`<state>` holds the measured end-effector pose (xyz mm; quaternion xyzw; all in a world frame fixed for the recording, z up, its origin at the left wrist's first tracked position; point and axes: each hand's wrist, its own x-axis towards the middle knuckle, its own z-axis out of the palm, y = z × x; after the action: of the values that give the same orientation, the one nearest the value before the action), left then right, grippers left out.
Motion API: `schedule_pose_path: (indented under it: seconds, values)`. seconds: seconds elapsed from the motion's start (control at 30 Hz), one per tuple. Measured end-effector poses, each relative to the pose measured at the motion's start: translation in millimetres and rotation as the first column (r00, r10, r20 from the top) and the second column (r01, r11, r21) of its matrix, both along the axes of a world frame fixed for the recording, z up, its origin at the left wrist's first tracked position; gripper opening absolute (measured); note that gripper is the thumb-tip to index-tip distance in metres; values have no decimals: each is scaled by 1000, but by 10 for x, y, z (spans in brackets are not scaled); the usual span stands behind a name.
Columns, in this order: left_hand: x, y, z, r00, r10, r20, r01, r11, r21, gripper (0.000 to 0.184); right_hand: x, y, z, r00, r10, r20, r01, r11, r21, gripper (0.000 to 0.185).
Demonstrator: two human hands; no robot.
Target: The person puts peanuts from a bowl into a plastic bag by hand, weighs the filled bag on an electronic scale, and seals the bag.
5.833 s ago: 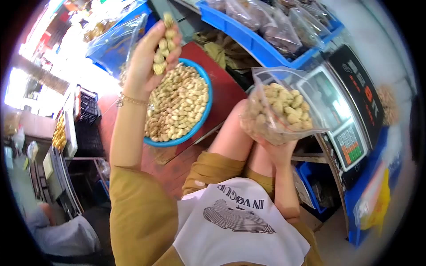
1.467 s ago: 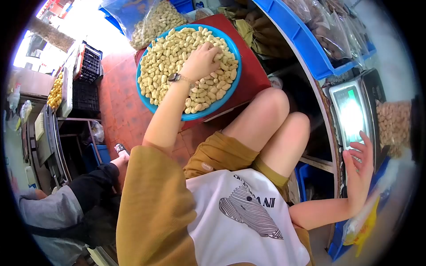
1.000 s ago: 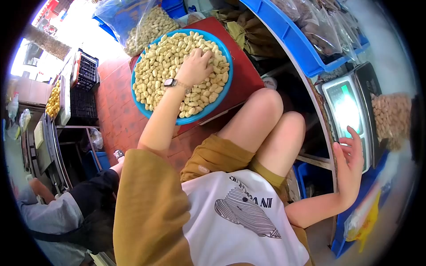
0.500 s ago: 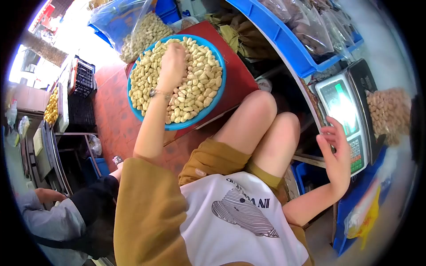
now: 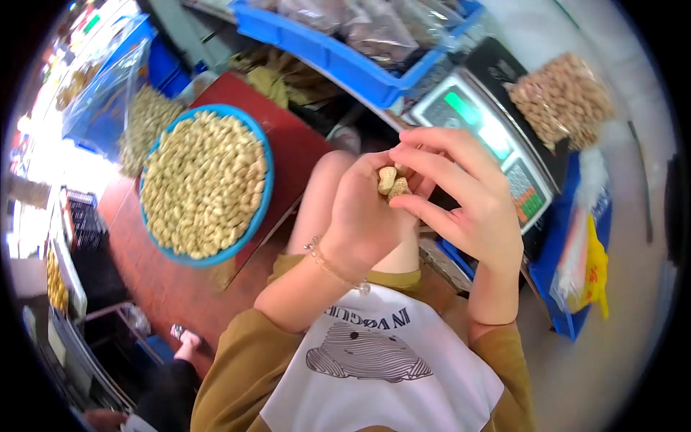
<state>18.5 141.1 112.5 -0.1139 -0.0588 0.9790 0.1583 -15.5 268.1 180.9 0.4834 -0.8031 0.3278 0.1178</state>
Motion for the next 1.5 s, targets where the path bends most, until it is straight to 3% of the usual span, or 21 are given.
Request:
schedule_pose_path:
  seconds: [0.1, 0.2, 0.33, 0.37, 0.43, 0.6, 0.7, 0.8, 0.83, 0.93, 0.97, 1.0, 1.1, 1.2, 1.3, 1.4, 1.5]
  values:
    - [-155, 322, 90, 982, -71, -174, 59, 995, -76, 44, -19, 344, 115, 995, -98, -33, 101, 984, 148, 38]
    - [-309, 532, 336, 950, -184, -252, 189, 982, -3, 46, 30, 600, 275, 989, -146, -8, 144, 969, 198, 39]
    - [-459, 871, 547, 906, -307, -291, 309, 950, -41, 47, 64, 797, 550, 961, -273, 30, 264, 947, 183, 42]
    - [-509, 969, 502, 921, -296, -252, 280, 955, -98, 39, 40, 844, 596, 953, -293, 72, 279, 947, 162, 38]
    - [-547, 1061, 612, 919, -316, -235, 299, 948, -104, 35, -25, 954, 717, 944, -328, 30, 315, 925, 214, 30]
    - [-733, 1262, 666, 919, -348, -183, 342, 937, -67, 42, -199, 1160, 822, 949, -277, -149, 312, 888, 338, 20]
    - [-770, 1293, 711, 924, -362, -119, 354, 931, -84, 45, -209, 1198, 783, 946, -323, -2, 310, 908, 283, 17]
    - [-902, 1361, 340, 808, -307, -502, 446, 876, 182, 38, -310, 1263, 897, 917, -316, 242, 230, 917, 325, 16]
    - [-925, 1389, 265, 799, -273, -537, 433, 879, 198, 37, -382, 1308, 915, 908, -292, 300, 198, 931, 307, 16]
    - [-837, 1464, 761, 971, -204, -125, 186, 973, -139, 39, -514, 1404, 1042, 826, -349, 444, 275, 935, 223, 13]
    - [-859, 1500, 819, 981, -171, -91, 161, 981, -108, 43, -622, 1481, 1083, 852, -292, 434, 256, 956, 142, 13]
    - [-872, 1523, 844, 983, -159, -90, 151, 985, -87, 44, -678, 1516, 1257, 834, -273, 480, 273, 959, 71, 13]
    - [-936, 1571, 906, 990, -123, -70, 119, 991, -59, 46, -1033, 1763, 1699, 857, -471, 208, 485, 874, -23, 21]
    - [-965, 1676, 886, 990, -125, -70, 119, 989, -84, 46, -1382, 1920, 1978, 716, -695, 71, 657, 704, 271, 27]
    - [-901, 1787, 886, 986, -152, -68, 146, 986, -75, 46, -1567, 1959, 1940, 643, -759, 100, 696, 634, 336, 33]
    - [-825, 1890, 842, 976, -203, -73, 200, 978, -52, 46, -1557, 2000, 1984, 646, -755, 115, 742, 656, 140, 35]
    - [-773, 1955, 793, 959, -275, -76, 273, 961, -34, 46, -1339, 1996, 1993, 698, -716, -2, 716, 698, -17, 33]
